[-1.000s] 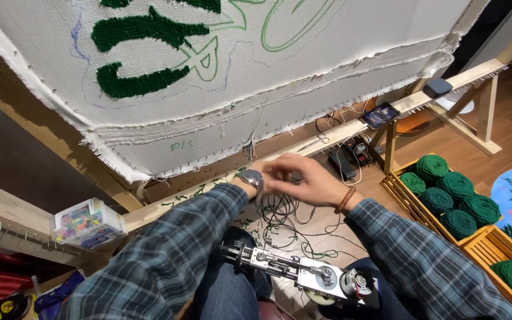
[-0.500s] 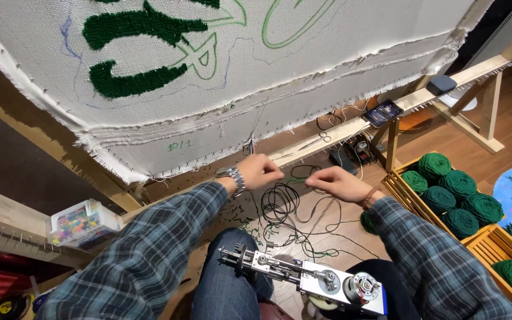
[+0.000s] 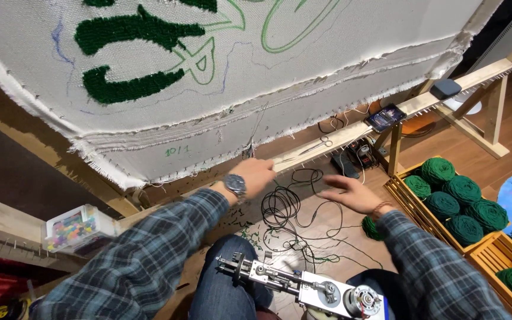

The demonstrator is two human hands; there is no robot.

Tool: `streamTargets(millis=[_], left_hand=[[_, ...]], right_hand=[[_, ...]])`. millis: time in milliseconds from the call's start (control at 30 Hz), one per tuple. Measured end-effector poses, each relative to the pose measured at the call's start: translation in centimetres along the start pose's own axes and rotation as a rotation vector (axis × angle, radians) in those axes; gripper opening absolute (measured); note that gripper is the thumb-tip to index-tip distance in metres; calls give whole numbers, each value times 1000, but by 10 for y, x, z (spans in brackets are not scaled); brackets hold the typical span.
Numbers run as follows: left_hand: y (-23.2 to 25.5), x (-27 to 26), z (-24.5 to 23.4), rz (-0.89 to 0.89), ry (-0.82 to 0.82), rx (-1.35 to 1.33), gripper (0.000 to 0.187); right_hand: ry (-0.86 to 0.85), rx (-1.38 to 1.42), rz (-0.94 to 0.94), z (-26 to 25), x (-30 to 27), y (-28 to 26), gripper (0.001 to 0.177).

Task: Tufting a rug design with green yarn using a tufting gun and adjusting the yarn manually.

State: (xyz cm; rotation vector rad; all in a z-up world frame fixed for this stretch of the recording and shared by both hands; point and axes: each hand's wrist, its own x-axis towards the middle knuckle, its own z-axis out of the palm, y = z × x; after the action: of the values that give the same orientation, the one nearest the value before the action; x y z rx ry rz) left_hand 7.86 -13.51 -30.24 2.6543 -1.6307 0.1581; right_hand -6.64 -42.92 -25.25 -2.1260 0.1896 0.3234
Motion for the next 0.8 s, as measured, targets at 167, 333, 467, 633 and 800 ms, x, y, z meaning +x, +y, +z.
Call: streamTargets(millis=[167, 333, 467, 633, 800], left_hand=[[58, 20, -83, -36, 9, -326, 19], [33, 36, -73, -215, 43, -537, 12], [8, 44, -69, -306, 30, -527, 13], [-4, 56, -74, -289, 26, -400, 14], [33, 77, -75, -118, -53, -398, 14]], right_hand=[[-103, 480, -288, 49, 15, -33, 67], [-25, 863, -176, 61, 15, -34, 31], [122, 688, -149, 54, 9, -25, 19], [90, 700, -109, 50, 21, 5, 15], [-107, 951, -171, 44, 12, -42, 39]])
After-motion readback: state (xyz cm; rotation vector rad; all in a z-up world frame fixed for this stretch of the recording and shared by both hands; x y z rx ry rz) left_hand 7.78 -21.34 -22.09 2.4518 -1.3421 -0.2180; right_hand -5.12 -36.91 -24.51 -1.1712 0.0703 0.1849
